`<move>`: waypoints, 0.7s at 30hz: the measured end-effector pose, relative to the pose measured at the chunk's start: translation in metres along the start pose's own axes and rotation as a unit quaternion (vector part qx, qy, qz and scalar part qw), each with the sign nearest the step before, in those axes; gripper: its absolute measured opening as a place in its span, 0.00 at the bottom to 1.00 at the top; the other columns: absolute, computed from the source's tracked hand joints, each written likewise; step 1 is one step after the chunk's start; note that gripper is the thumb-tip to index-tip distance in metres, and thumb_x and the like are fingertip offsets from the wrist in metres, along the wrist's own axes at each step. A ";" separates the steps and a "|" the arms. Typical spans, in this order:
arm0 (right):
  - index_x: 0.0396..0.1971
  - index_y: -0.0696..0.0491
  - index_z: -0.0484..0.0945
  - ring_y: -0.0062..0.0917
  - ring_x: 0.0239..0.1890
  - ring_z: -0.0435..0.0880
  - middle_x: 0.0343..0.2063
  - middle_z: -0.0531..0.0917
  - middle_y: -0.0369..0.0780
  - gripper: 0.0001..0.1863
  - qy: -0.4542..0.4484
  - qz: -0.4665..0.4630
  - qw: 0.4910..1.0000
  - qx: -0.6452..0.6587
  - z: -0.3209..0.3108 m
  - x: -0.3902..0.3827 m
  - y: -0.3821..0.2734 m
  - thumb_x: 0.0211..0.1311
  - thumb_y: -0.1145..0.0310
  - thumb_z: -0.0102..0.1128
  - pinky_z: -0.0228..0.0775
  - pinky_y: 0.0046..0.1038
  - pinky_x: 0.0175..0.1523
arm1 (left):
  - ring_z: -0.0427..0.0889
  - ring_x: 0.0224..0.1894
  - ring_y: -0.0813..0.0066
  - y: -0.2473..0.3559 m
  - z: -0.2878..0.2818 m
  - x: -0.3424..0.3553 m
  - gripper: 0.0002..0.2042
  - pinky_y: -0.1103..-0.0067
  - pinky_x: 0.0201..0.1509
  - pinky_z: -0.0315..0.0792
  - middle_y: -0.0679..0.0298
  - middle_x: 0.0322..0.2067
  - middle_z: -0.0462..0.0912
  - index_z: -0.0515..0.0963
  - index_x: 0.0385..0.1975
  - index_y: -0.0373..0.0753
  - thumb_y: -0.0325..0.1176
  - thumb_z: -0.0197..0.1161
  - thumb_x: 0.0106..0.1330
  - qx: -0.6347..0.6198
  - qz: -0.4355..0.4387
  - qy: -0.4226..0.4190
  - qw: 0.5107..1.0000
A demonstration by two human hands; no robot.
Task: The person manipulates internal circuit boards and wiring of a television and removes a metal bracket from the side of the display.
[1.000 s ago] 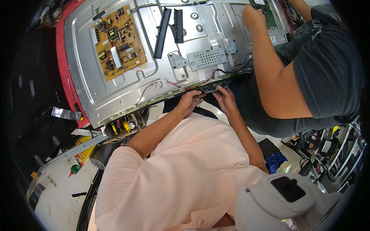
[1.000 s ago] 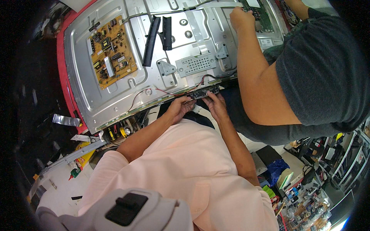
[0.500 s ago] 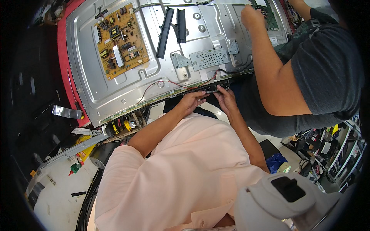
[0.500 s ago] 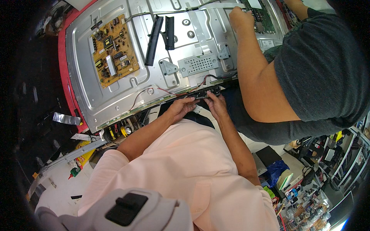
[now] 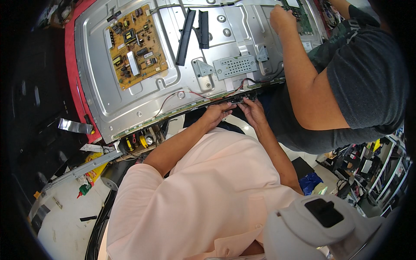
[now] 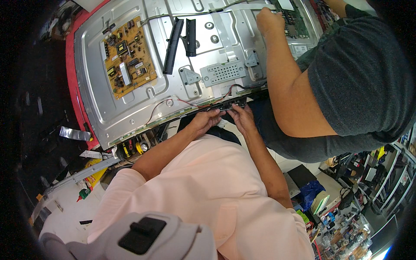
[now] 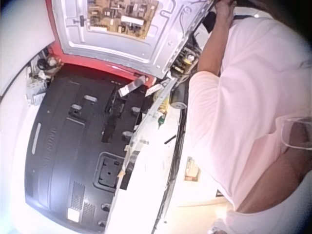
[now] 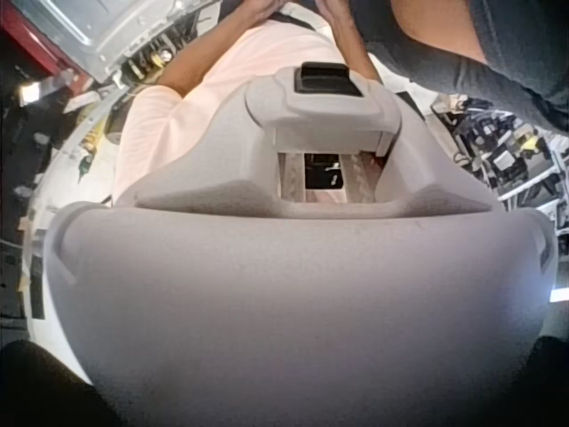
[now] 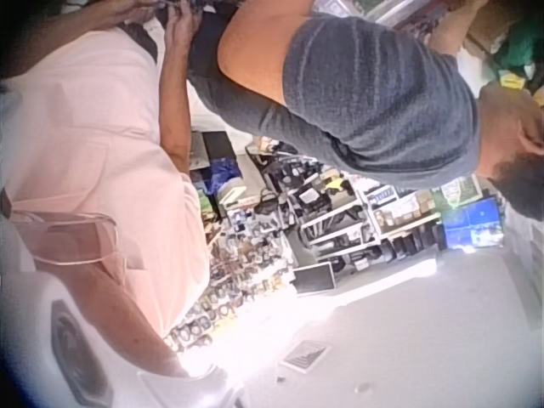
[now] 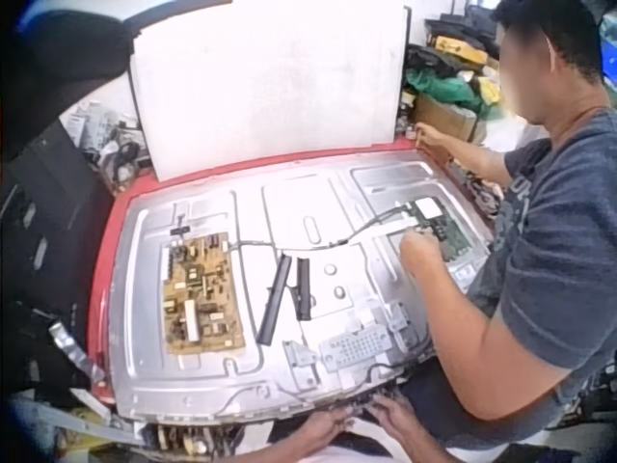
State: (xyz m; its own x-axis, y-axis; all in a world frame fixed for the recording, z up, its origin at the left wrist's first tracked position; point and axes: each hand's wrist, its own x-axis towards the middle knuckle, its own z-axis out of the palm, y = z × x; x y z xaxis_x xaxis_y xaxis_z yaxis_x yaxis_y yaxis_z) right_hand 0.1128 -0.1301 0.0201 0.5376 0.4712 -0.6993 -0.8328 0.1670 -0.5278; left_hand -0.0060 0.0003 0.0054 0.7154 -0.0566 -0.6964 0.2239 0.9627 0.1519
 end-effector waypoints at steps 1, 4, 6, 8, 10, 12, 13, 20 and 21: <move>0.45 0.55 0.67 0.27 0.45 0.76 0.40 0.75 0.40 0.16 -0.001 0.003 1.000 0.004 -0.004 0.001 0.001 0.56 0.83 0.51 0.70 0.32 0.55 | 0.76 0.47 0.71 0.001 0.001 0.000 0.12 0.81 0.43 0.72 0.62 0.43 0.76 0.70 0.45 0.36 0.26 0.56 0.63 -0.004 -0.002 -0.005 1.000; 0.43 0.54 0.68 0.28 0.44 0.76 0.39 0.75 0.40 0.15 0.008 0.019 1.000 -0.011 0.001 0.001 -0.001 0.57 0.83 0.50 0.69 0.33 0.54 | 0.76 0.48 0.70 0.001 0.003 0.000 0.12 0.81 0.43 0.72 0.61 0.43 0.76 0.70 0.46 0.35 0.26 0.55 0.63 -0.013 0.012 -0.006 1.000; 0.43 0.54 0.68 0.28 0.44 0.76 0.39 0.75 0.40 0.14 0.007 0.017 1.000 -0.015 -0.002 0.002 0.000 0.57 0.83 0.50 0.70 0.33 0.54 | 0.76 0.48 0.69 -0.001 0.000 0.003 0.12 0.81 0.43 0.73 0.60 0.43 0.76 0.69 0.47 0.35 0.26 0.55 0.63 -0.021 0.011 -0.013 1.000; 0.43 0.54 0.67 0.28 0.44 0.76 0.39 0.75 0.40 0.14 0.005 0.018 1.000 -0.017 -0.003 0.001 0.000 0.57 0.82 0.50 0.70 0.33 0.53 | 0.76 0.47 0.69 -0.003 -0.001 0.005 0.13 0.80 0.42 0.73 0.59 0.43 0.76 0.69 0.47 0.34 0.26 0.55 0.63 -0.029 0.013 -0.015 0.999; 0.44 0.53 0.67 0.28 0.44 0.76 0.39 0.74 0.40 0.15 0.003 0.019 1.000 -0.015 -0.003 0.000 0.000 0.57 0.82 0.51 0.70 0.33 0.52 | 0.76 0.47 0.68 -0.004 -0.002 0.005 0.13 0.80 0.42 0.73 0.58 0.43 0.76 0.69 0.47 0.34 0.26 0.55 0.63 -0.036 0.015 -0.013 0.999; 0.44 0.53 0.66 0.28 0.44 0.76 0.39 0.74 0.39 0.16 0.002 0.021 1.000 -0.011 0.001 -0.001 -0.002 0.56 0.82 0.51 0.70 0.33 0.52 | 0.77 0.46 0.67 -0.005 -0.004 0.006 0.13 0.80 0.42 0.74 0.56 0.42 0.75 0.68 0.47 0.32 0.26 0.54 0.63 -0.046 0.021 -0.007 0.999; 0.44 0.53 0.66 0.28 0.44 0.76 0.39 0.74 0.39 0.16 0.001 0.022 1.000 -0.009 0.003 -0.001 -0.002 0.56 0.82 0.51 0.71 0.33 0.52 | 0.77 0.46 0.67 -0.005 -0.005 0.007 0.13 0.79 0.42 0.74 0.56 0.42 0.75 0.68 0.47 0.32 0.25 0.54 0.63 -0.051 0.024 -0.004 0.998; 0.45 0.51 0.66 0.26 0.43 0.76 0.37 0.75 0.37 0.17 -0.007 0.010 1.000 -0.022 0.002 0.001 -0.004 0.56 0.80 0.52 0.71 0.33 0.50 | 0.77 0.45 0.65 -0.003 -0.004 0.008 0.13 0.79 0.40 0.75 0.55 0.41 0.75 0.66 0.47 0.31 0.25 0.53 0.64 -0.071 0.012 0.006 0.997; 0.45 0.50 0.66 0.26 0.43 0.76 0.37 0.75 0.37 0.17 -0.006 0.010 1.000 -0.022 0.002 0.001 -0.005 0.57 0.79 0.53 0.71 0.33 0.49 | 0.77 0.45 0.66 -0.003 -0.002 0.006 0.13 0.79 0.40 0.75 0.55 0.41 0.75 0.66 0.47 0.31 0.25 0.53 0.64 -0.066 0.017 0.007 0.998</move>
State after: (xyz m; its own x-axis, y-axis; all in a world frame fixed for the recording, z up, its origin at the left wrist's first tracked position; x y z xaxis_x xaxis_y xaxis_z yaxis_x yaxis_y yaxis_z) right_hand 0.1170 -0.1292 0.0230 0.5184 0.4846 -0.7045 -0.8370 0.1188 -0.5341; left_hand -0.0038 -0.0024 -0.0012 0.7113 -0.0209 -0.7026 0.1108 0.9904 0.0827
